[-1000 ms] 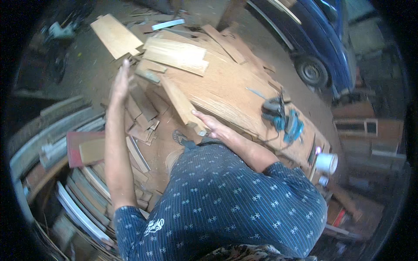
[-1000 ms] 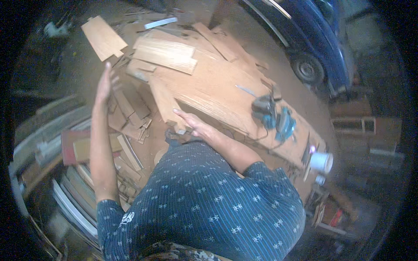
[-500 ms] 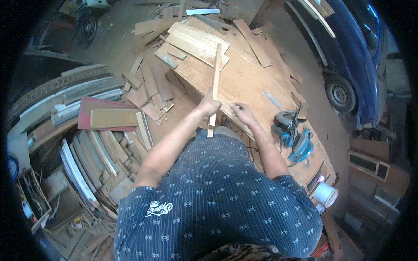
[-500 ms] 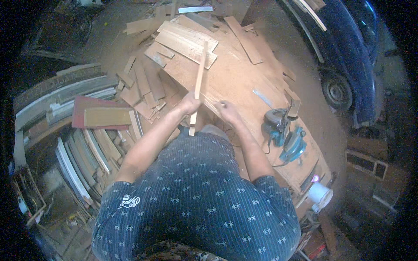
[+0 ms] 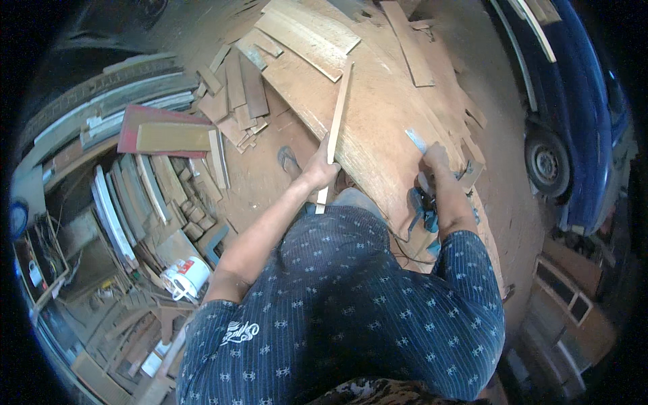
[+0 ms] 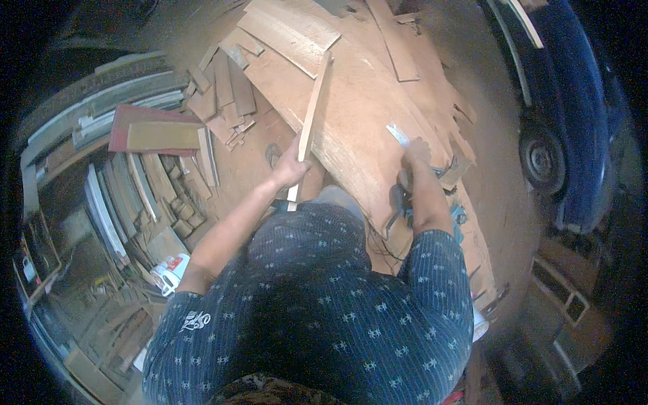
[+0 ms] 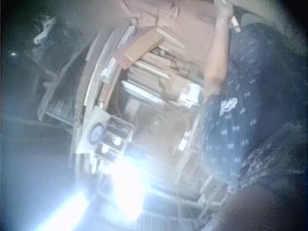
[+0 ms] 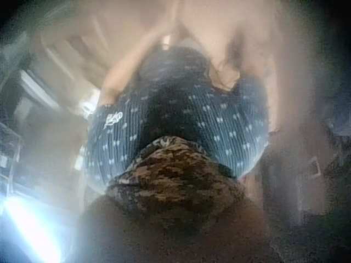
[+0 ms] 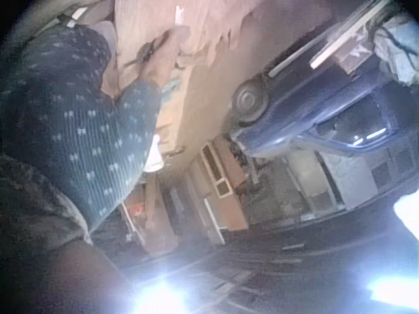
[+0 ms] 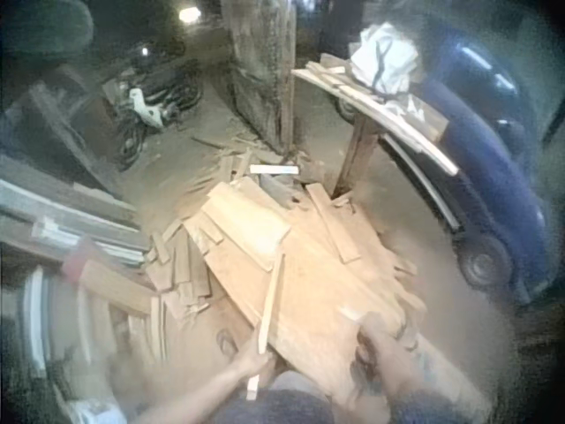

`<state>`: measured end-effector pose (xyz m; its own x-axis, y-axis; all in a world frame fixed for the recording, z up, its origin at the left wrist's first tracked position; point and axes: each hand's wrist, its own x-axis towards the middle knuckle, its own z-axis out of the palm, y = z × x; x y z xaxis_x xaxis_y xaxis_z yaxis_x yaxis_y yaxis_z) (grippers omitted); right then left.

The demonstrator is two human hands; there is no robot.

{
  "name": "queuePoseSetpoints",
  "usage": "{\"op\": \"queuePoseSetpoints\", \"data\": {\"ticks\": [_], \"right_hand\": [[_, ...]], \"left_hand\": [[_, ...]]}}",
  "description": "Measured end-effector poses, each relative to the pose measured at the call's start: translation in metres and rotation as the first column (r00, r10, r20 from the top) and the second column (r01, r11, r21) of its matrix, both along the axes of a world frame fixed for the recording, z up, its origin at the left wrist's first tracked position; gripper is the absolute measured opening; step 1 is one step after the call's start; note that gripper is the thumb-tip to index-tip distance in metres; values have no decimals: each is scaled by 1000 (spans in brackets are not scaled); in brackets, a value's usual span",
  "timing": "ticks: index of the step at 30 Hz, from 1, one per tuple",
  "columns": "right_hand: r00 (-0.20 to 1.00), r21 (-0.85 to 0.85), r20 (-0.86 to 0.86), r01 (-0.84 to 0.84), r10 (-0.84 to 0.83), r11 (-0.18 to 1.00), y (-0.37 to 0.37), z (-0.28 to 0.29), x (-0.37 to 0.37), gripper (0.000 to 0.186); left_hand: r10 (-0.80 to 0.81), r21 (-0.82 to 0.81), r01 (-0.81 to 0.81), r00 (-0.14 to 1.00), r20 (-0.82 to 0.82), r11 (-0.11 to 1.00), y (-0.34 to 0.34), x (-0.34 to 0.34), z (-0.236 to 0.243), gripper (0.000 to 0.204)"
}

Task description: The person measures and marks wooden planks with a square ruler and pencil. They then use a circular saw to cut the planks into smaller pieces on a workbench. The person handles the wood pieces and the saw repeatedly to complete the cuts.

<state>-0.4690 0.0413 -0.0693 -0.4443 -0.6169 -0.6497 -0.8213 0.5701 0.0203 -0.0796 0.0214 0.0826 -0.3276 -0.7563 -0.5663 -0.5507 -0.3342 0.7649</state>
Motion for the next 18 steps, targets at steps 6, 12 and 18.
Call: {"op": "queuePoseSetpoints", "data": {"ticks": [6,12,18], "right_hand": [[988,64,-114,-93,99,994,11,-9,-13,61],[994,25,0,-106,106,994,10,-14,-44,77],[976,-292,6,-208,219,934,24,-36,-56,58]], "left_hand": [[92,-55,-92,996,-17,994,-1,-4,20,88],[157,-72,-160,987,-42,985,13,-14,16,88],[182,-3,-183,982,-40,983,10,-26,15,86]]}}
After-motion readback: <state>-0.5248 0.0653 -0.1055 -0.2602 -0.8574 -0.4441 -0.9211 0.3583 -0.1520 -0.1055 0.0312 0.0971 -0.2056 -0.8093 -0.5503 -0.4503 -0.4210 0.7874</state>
